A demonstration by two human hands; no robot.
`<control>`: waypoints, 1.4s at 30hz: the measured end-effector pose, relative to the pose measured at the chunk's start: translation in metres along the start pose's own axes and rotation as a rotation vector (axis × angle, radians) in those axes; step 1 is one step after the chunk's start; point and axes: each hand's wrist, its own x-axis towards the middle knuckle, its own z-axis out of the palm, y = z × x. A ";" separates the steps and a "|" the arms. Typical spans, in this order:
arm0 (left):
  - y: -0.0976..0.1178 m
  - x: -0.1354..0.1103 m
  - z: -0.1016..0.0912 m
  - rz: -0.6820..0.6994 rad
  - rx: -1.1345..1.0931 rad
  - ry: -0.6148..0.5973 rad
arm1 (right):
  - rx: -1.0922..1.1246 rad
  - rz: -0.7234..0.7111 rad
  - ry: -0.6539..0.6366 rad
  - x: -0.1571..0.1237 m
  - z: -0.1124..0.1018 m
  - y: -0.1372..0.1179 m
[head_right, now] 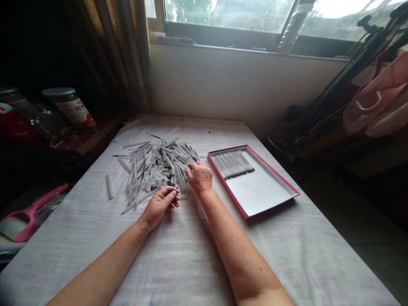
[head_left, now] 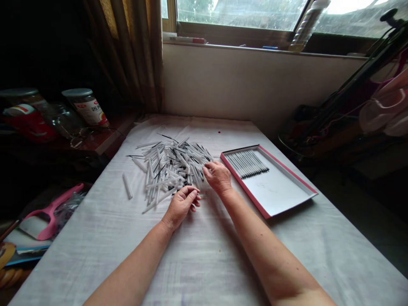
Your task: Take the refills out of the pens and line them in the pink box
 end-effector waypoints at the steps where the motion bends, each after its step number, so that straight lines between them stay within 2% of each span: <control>1: -0.001 -0.001 0.000 0.017 0.030 -0.002 | 0.052 0.029 0.049 -0.003 -0.005 0.004; 3: -0.004 -0.004 0.002 0.096 0.155 -0.001 | 0.198 0.089 0.167 -0.010 -0.017 0.013; 6: -0.002 -0.012 0.004 0.398 0.487 0.056 | 0.484 0.191 0.273 -0.026 -0.030 0.022; 7: 0.001 -0.014 0.004 0.524 0.600 0.091 | 0.578 0.215 0.257 -0.032 -0.033 0.022; 9: 0.007 -0.017 0.002 0.720 0.787 0.166 | 0.741 0.224 0.146 -0.042 -0.035 0.017; 11: 0.013 -0.019 -0.005 0.793 0.935 0.227 | 0.859 0.196 -0.001 -0.050 -0.034 0.007; 14: 0.016 -0.021 -0.024 0.741 1.080 0.218 | 0.965 0.145 -0.162 -0.056 -0.027 -0.012; 16: 0.014 -0.025 -0.039 0.655 1.111 0.181 | 0.984 0.112 -0.249 -0.055 -0.020 -0.021; 18: 0.010 -0.028 -0.051 0.599 1.101 0.214 | 0.960 0.087 -0.300 -0.049 -0.011 -0.023; 21: 0.004 -0.030 -0.061 0.546 1.023 0.302 | 0.782 0.070 -0.202 -0.031 -0.001 -0.019; 23: 0.001 -0.028 -0.063 0.519 0.964 0.330 | 0.538 0.068 -0.098 -0.015 0.001 -0.016; 25: -0.001 -0.026 -0.062 0.497 0.933 0.330 | 0.268 0.067 -0.070 0.000 0.000 -0.014; 28: -0.003 -0.025 -0.060 0.473 0.927 0.293 | -0.018 0.052 -0.127 0.019 -0.001 -0.016; 32: -0.002 -0.027 -0.059 0.457 0.931 0.253 | -0.236 0.026 -0.259 0.035 0.004 -0.019; 35: -0.002 -0.027 -0.060 0.475 0.932 0.235 | -0.315 -0.008 -0.323 0.041 0.007 -0.020; 37: -0.003 -0.025 -0.061 0.495 0.934 0.234 | -0.321 -0.004 -0.307 0.041 0.006 -0.020; 40: -0.005 -0.023 -0.062 0.544 0.937 0.250 | -0.252 0.045 -0.199 0.033 -0.003 -0.014; 42: -0.005 -0.023 -0.063 0.577 0.939 0.257 | -0.100 0.059 -0.057 0.022 -0.013 -0.004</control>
